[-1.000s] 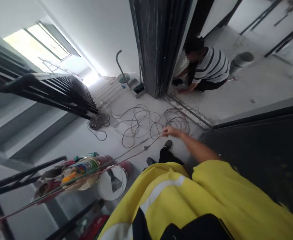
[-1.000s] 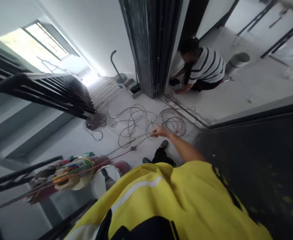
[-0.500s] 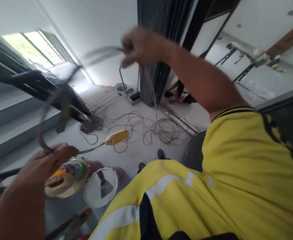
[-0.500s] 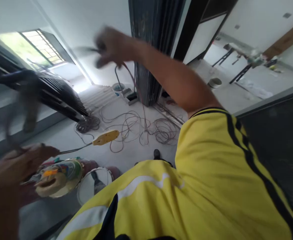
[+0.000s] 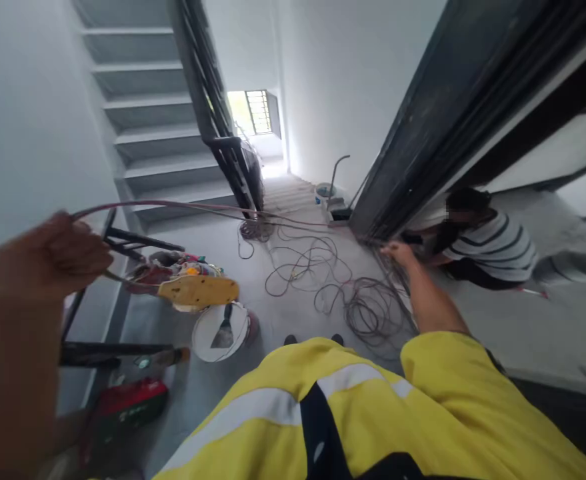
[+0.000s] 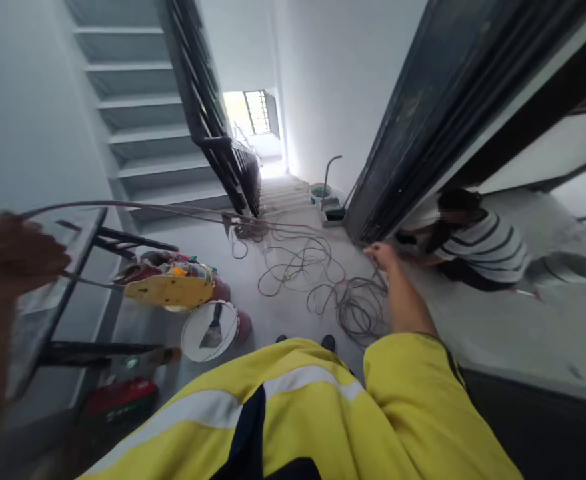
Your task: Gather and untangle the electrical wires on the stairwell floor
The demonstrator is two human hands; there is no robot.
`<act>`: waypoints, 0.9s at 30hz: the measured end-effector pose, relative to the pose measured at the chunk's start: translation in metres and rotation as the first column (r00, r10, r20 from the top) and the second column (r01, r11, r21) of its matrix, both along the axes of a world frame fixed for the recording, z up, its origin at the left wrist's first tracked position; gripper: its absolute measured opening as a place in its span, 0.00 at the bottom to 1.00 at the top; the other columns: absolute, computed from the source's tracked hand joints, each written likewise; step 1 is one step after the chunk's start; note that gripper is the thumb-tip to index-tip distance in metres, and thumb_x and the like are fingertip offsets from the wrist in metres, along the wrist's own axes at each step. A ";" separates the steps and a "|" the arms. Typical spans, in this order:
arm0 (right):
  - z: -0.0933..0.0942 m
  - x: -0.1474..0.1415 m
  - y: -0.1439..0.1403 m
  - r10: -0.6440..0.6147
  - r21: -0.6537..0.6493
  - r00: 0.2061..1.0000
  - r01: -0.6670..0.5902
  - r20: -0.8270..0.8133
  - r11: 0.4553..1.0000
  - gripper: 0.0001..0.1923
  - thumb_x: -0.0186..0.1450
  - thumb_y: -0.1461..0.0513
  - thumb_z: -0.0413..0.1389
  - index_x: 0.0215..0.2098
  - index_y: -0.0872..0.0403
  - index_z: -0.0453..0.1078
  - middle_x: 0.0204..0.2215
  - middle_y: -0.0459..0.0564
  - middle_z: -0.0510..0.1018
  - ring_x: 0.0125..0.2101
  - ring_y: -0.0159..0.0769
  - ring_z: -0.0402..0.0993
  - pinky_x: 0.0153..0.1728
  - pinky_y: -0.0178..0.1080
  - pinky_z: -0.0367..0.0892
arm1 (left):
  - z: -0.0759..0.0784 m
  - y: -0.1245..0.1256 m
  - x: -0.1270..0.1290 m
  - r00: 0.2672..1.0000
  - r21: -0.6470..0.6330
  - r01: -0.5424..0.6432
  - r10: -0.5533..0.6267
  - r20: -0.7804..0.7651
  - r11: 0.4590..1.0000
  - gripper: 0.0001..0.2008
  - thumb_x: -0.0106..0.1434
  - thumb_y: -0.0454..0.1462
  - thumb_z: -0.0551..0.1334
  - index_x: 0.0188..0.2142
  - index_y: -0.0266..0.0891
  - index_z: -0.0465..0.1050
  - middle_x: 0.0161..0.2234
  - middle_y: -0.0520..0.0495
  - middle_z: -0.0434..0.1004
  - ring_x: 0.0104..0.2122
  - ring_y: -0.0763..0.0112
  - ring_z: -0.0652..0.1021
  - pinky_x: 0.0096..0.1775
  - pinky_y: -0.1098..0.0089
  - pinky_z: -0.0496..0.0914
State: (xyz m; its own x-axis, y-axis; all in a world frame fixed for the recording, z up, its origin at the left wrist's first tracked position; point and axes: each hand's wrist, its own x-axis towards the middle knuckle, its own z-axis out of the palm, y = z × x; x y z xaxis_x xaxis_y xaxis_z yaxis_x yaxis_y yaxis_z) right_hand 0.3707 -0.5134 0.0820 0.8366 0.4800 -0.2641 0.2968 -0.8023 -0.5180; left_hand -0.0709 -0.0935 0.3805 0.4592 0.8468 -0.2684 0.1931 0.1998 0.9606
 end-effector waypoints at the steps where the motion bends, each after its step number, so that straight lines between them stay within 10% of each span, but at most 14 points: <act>1: -0.015 -0.011 -0.003 0.050 -0.057 0.998 -0.052 -0.047 0.997 0.13 0.65 0.57 0.56 0.25 0.54 0.66 0.26 0.52 0.76 0.27 0.33 0.70 0.32 0.34 0.62 | 0.004 0.000 -0.007 0.999 -0.021 -0.047 0.047 -0.003 0.999 0.24 0.72 0.41 0.49 0.23 0.36 0.39 0.14 0.59 0.43 0.20 0.89 0.43 0.33 0.74 0.39; 4: -0.027 -0.033 0.004 0.328 -0.196 0.940 -0.340 -0.093 0.920 0.14 0.67 0.55 0.55 0.26 0.53 0.67 0.32 0.57 0.79 0.33 0.38 0.74 0.35 0.36 0.64 | -0.009 -0.009 -0.001 0.997 -0.158 -0.018 0.029 0.067 0.987 0.20 0.75 0.37 0.43 0.24 0.39 0.43 0.14 0.59 0.43 0.17 0.87 0.45 0.28 0.77 0.36; 6: -0.002 -0.046 0.020 0.534 -0.264 0.845 -0.524 -0.041 0.809 0.12 0.68 0.53 0.56 0.33 0.53 0.70 0.37 0.61 0.80 0.38 0.42 0.77 0.39 0.37 0.64 | -0.029 -0.021 0.025 0.983 -0.196 0.044 -0.007 0.186 0.980 0.20 0.76 0.36 0.41 0.24 0.39 0.48 0.14 0.59 0.45 0.15 0.86 0.50 0.23 0.79 0.39; 14: 0.189 -0.150 0.120 0.936 -0.153 0.347 -0.924 0.055 0.352 0.16 0.63 0.48 0.63 0.38 0.51 0.74 0.29 0.53 0.77 0.43 0.45 0.77 0.43 0.40 0.65 | -0.096 -0.101 0.144 0.977 -0.036 0.158 -0.151 0.149 0.987 0.18 0.73 0.45 0.57 0.28 0.38 0.62 0.21 0.50 0.73 0.16 0.79 0.70 0.19 0.80 0.63; 20: 0.259 -0.135 0.209 0.893 -0.091 0.407 -0.899 0.192 0.429 0.19 0.68 0.51 0.57 0.38 0.60 0.76 0.30 0.47 0.74 0.44 0.35 0.73 0.47 0.38 0.61 | -0.118 -0.122 0.160 0.871 -0.117 0.476 -0.449 0.197 0.872 0.16 0.66 0.47 0.66 0.36 0.36 0.68 0.26 0.47 0.77 0.26 0.67 0.80 0.32 0.68 0.78; 24: 0.257 -0.103 0.221 0.851 -0.053 0.383 -0.902 0.359 0.429 0.18 0.70 0.52 0.57 0.36 0.61 0.74 0.31 0.47 0.75 0.36 0.27 0.68 0.41 0.33 0.59 | -0.127 -0.125 0.179 0.830 -0.185 0.526 -0.453 0.326 0.830 0.21 0.64 0.52 0.66 0.29 0.38 0.65 0.15 0.58 0.61 0.14 0.79 0.64 0.24 0.74 0.72; 27: 0.231 -0.073 0.216 0.784 0.094 0.516 -0.850 0.346 0.518 0.19 0.69 0.53 0.59 0.29 0.61 0.68 0.23 0.40 0.68 0.28 0.22 0.61 0.34 0.30 0.56 | -0.126 -0.131 0.192 0.751 -0.280 0.643 -0.515 0.413 0.713 0.28 0.67 0.60 0.55 0.27 0.39 0.65 0.12 0.60 0.49 0.11 0.80 0.52 0.15 0.78 0.58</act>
State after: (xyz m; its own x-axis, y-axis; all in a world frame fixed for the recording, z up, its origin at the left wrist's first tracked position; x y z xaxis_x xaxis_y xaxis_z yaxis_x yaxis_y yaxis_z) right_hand 0.2978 -0.2969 0.3133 0.0513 0.9947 0.0886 0.8898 -0.0052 -0.4564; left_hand 0.1207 -0.2248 0.2548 0.9295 0.2397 -0.2803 0.1292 0.5001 0.8563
